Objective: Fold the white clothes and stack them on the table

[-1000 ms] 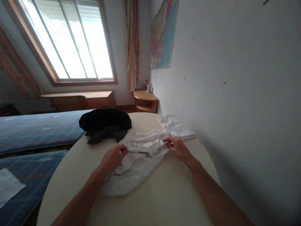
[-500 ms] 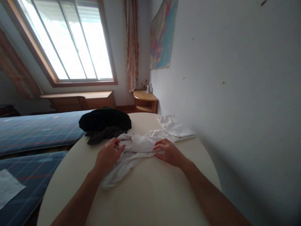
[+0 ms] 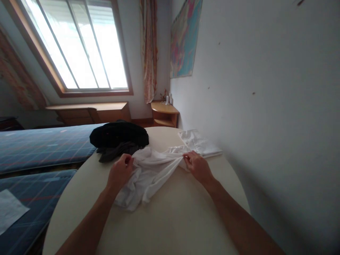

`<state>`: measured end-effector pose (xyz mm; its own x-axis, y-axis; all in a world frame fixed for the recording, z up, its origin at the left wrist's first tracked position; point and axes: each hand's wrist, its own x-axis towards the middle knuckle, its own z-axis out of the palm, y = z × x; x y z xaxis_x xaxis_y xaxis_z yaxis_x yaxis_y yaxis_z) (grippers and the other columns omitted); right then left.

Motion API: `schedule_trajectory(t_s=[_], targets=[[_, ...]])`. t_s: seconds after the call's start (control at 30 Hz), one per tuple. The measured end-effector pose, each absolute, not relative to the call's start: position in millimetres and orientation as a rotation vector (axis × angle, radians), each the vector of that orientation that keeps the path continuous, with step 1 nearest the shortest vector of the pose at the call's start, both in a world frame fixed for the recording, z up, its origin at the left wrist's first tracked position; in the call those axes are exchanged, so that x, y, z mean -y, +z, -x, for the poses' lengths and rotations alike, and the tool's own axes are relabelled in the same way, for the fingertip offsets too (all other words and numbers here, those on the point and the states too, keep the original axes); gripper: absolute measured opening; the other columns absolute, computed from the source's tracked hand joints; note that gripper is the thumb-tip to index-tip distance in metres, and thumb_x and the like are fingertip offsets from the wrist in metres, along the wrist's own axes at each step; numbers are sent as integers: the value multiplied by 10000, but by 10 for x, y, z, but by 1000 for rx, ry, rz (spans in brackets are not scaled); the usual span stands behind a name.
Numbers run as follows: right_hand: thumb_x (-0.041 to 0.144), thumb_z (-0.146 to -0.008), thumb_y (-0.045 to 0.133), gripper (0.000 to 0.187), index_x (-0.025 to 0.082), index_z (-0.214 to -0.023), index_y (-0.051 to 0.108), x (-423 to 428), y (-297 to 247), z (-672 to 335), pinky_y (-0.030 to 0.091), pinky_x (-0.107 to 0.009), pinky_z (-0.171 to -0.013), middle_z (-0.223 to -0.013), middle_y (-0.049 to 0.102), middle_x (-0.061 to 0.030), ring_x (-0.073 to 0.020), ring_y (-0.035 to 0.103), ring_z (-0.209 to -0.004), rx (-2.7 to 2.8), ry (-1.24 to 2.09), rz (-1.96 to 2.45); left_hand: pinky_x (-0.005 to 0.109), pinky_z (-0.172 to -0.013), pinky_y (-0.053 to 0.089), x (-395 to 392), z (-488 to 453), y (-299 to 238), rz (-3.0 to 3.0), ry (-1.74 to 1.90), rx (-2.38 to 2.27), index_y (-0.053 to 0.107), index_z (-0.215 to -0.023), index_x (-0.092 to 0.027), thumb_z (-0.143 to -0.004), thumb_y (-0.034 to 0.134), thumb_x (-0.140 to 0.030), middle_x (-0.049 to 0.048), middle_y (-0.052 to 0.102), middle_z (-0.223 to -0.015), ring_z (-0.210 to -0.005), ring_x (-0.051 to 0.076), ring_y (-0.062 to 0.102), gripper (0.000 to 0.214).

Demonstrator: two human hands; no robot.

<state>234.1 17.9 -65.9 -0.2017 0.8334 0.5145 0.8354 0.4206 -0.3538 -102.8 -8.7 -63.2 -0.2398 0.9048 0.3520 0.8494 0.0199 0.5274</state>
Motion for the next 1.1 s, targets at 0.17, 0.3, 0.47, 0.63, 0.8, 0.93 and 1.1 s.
schedule_trajectory(t_s=[0.17,0.3,0.47,0.63,0.8,0.93,1.1], targets=[[294,-927,484,228,218,-1077,637,-283,-646,-2626,500,-276,-604,-704,706,-25,-194,683,-609,1658,245,1556,270,-639,479,-3,1159,-666,-1629,1294,-2118,540,-933,-223,-896,504,-431,45,704,-848,-669,192,684,214],[272,-913,473,255,224,-1133,591,-312,-739,-2604,555,-288,-680,-911,748,-62,-190,728,-745,1695,500,1373,299,-653,473,58,1067,-651,-1733,1072,-2287,518,-918,-231,-870,527,-467,70,693,-897,-730,226,685,241],[255,-884,542,505,242,-1379,444,-251,-805,-2453,555,-320,-842,-1167,689,-77,-189,697,-982,1945,683,1095,292,-632,420,258,804,-520,-2096,739,-2233,527,-890,-244,-856,550,-504,43,673,-871,-748,224,656,263],[231,-863,563,481,241,-1342,532,-257,-806,-2433,550,-326,-807,-1005,684,-49,-171,683,-800,1964,484,1241,276,-579,342,390,593,-546,-2134,410,-2040,565,-941,-242,-796,643,-539,2,679,-778,-694,205,643,339],[326,-865,568,385,215,-1233,593,-346,-804,-2551,531,-258,-572,-919,684,-49,-137,624,-576,1689,450,1334,254,-600,360,321,649,-588,-2109,530,-2028,556,-977,-247,-862,576,-318,3,697,-824,-733,180,660,137],[455,-839,598,484,200,-1248,542,-442,-849,-2684,525,-269,-482,-1019,686,-96,-144,624,-529,1409,494,1346,253,-626,402,190,863,-581,-1934,893,-2116,530,-960,-255,-904,519,-360,1,699,-831,-702,174,664,120],[413,-819,627,434,196,-1178,518,-439,-840,-2661,582,-307,-603,-1225,613,-142,-189,693,-749,1384,441,1256,260,-636,403,115,1003,-593,-1902,1027,-2128,532,-879,-245,-864,515,-330,9,691,-835,-636,166,632,88]])
